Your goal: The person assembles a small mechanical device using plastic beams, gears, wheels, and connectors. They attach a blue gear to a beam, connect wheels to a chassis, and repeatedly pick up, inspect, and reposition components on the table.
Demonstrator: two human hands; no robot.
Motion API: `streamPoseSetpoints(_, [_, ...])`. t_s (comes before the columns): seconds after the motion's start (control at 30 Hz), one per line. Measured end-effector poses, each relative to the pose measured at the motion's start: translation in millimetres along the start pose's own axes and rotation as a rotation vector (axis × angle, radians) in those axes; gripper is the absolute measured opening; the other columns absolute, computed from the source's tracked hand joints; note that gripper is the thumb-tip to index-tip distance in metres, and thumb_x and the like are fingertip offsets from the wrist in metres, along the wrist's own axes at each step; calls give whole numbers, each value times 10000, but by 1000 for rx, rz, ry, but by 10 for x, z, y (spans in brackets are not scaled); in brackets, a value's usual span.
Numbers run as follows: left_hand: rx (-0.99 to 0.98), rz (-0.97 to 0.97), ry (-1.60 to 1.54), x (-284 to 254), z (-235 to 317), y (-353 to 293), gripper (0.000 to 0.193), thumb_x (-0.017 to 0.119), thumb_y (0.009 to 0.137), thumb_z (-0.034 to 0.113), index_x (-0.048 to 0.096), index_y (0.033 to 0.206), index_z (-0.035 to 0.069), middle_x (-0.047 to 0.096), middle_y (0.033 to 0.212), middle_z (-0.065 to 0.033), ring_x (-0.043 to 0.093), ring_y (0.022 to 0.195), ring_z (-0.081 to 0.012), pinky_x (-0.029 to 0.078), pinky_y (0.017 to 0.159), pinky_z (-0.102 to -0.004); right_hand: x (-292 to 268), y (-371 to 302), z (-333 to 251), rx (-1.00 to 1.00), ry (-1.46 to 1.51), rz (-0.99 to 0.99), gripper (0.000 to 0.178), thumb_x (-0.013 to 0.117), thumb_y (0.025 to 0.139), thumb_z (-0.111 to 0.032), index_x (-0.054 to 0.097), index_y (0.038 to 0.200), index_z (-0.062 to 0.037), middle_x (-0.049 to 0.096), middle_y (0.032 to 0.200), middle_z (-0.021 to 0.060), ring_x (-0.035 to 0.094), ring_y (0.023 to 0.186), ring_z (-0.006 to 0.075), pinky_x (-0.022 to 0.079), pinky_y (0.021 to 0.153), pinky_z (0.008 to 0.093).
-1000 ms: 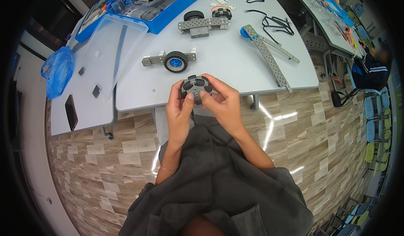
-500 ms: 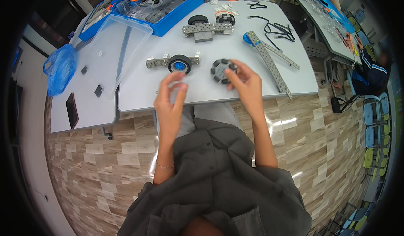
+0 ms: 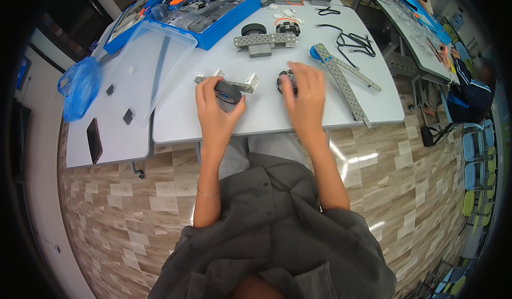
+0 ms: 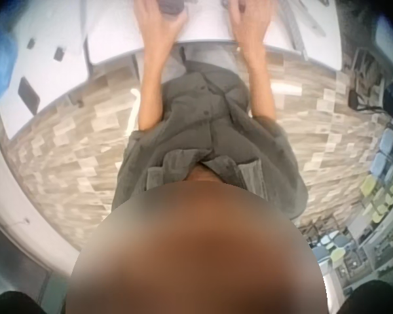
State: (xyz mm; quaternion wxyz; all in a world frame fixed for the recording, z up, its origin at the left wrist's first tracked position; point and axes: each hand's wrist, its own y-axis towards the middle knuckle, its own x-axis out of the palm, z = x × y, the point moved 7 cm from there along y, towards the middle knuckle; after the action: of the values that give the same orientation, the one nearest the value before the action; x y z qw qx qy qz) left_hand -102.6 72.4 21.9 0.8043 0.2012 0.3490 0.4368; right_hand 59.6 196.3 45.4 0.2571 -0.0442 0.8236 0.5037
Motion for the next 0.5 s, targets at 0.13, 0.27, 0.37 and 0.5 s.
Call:
streamPoseSetpoints(0.13, [-58, 78, -216, -50, 57, -123, 585, 816, 714, 50, 534, 1226, 31, 494, 1254, -174, 546, 1139, -360, 485, 943, -436, 407, -131, -232, 357, 702, -327, 345, 687, 942, -178, 633, 1227, 9, 663, 1123, 102, 619, 964, 170, 512, 808, 301])
streamPoseSetpoints(0.27, [6, 14, -138, 14, 161, -199, 631, 827, 717, 55, 522, 1269, 30, 493, 1272, -158, 541, 1163, -329, 494, 956, -430, 645, -296, -387, 647, 1124, -492, 355, 724, 931, -169, 634, 1224, 9, 659, 1071, 62, 594, 938, 80, 499, 772, 235])
streamPoseSetpoints(0.37, [-25, -33, -198, 41, 146, -232, 658, 835, 717, 69, 511, 1288, 39, 479, 1296, -169, 523, 1193, -350, 485, 971, -441, 622, -361, -354, 699, 1155, -500, 330, 723, 928, -138, 645, 1201, 30, 658, 1093, 70, 617, 977, 100, 556, 794, 254])
streamPoseSetpoints(0.5, [79, -29, -14, -108, 220, -347, 682, 816, 761, 70, 484, 1353, 9, 463, 1351, -199, 537, 1171, -396, 487, 966, -461, 592, -396, -233, 733, 1145, -462, 331, 725, 916, -101, 650, 1204, 45, 647, 1150, 107, 639, 1000, 145, 607, 802, 306])
